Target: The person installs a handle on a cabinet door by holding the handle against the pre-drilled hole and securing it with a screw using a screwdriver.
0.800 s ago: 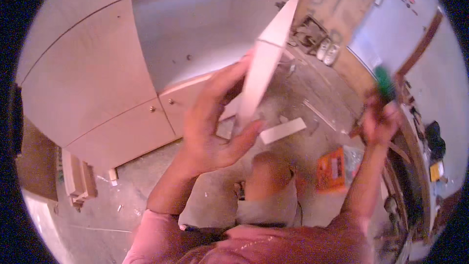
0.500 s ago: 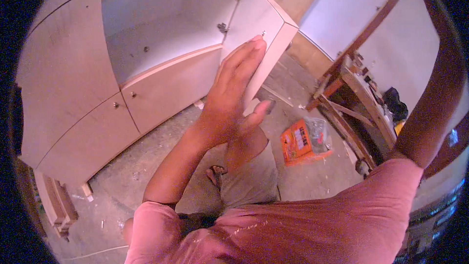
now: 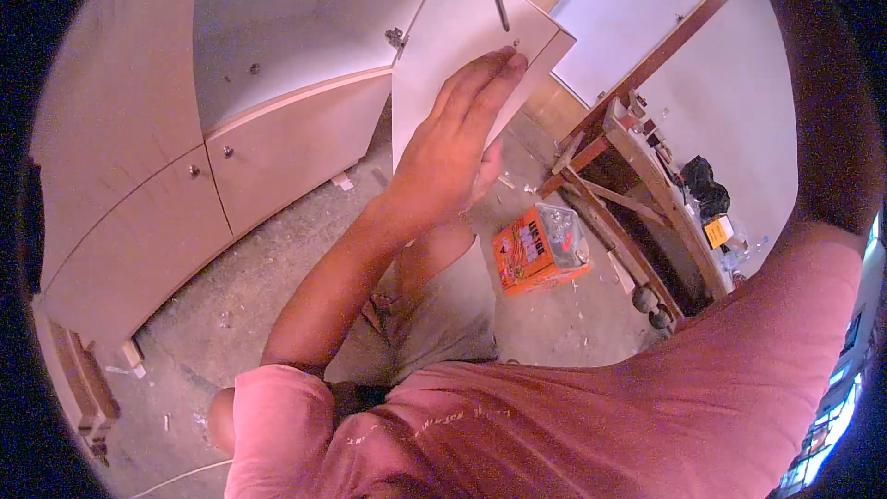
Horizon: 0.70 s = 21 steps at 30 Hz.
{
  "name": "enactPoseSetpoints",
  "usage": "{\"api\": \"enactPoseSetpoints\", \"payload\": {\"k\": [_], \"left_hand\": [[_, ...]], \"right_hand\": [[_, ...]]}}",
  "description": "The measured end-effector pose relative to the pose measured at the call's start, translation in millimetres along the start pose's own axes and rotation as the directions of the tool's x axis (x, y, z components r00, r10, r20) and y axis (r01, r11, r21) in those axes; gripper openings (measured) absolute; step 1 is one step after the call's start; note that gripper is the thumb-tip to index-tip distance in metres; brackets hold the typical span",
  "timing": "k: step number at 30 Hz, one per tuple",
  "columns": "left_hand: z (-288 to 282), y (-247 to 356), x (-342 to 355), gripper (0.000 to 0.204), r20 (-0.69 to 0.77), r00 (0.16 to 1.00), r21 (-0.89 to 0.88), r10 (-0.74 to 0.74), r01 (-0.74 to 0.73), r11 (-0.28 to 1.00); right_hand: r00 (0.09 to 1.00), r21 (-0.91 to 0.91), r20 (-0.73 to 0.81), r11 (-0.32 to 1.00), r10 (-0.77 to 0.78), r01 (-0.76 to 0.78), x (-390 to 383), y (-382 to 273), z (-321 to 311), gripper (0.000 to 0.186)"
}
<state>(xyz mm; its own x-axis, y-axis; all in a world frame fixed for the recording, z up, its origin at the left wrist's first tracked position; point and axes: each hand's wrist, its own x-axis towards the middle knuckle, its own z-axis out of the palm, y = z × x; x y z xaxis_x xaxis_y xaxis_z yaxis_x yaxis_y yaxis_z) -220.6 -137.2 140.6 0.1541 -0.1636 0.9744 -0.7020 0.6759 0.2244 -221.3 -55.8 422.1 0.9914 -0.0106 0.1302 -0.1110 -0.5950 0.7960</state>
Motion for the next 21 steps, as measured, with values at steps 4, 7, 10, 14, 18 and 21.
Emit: {"api": "enactPoseSetpoints", "payload": {"k": [4,7,10,14,18,21], "left_hand": [[-3,3,-2,0.075,-0.035,0.999,0.028,-0.007,0.008,1.000],[-7,7,-4,0.076,-0.077,0.996,0.056,-0.040,0.044,0.997],[-15,7,-1,0.077,-0.162,0.986,0.172,-0.026,0.054,0.984],[-32,4,6,0.077,-0.278,0.958,0.254,-0.062,0.136,0.958],[-50,-3,15,0.075,-0.312,0.925,0.172,-0.218,0.281,0.944],[-63,-8,26,0.072,-0.249,0.908,0.248,-0.336,0.395,0.885]], "right_hand": [[0.989,0.072,0.147,0.997,0.014,-0.025,33,-1,2,0.030],[0.949,0.165,0.299,0.974,0.103,-0.157,52,6,3,0.029],[0.961,0.286,0.275,0.953,0.017,-0.099,66,24,6,0.030],[0.987,0.653,0.131,0.757,-0.091,-0.017,91,63,26,0.035],[0.922,0.929,0.020,0.349,-0.388,0.126,102,114,50,0.039],[0.821,0.988,-0.073,0.074,-0.566,0.139,116,144,72,0.043]]}}
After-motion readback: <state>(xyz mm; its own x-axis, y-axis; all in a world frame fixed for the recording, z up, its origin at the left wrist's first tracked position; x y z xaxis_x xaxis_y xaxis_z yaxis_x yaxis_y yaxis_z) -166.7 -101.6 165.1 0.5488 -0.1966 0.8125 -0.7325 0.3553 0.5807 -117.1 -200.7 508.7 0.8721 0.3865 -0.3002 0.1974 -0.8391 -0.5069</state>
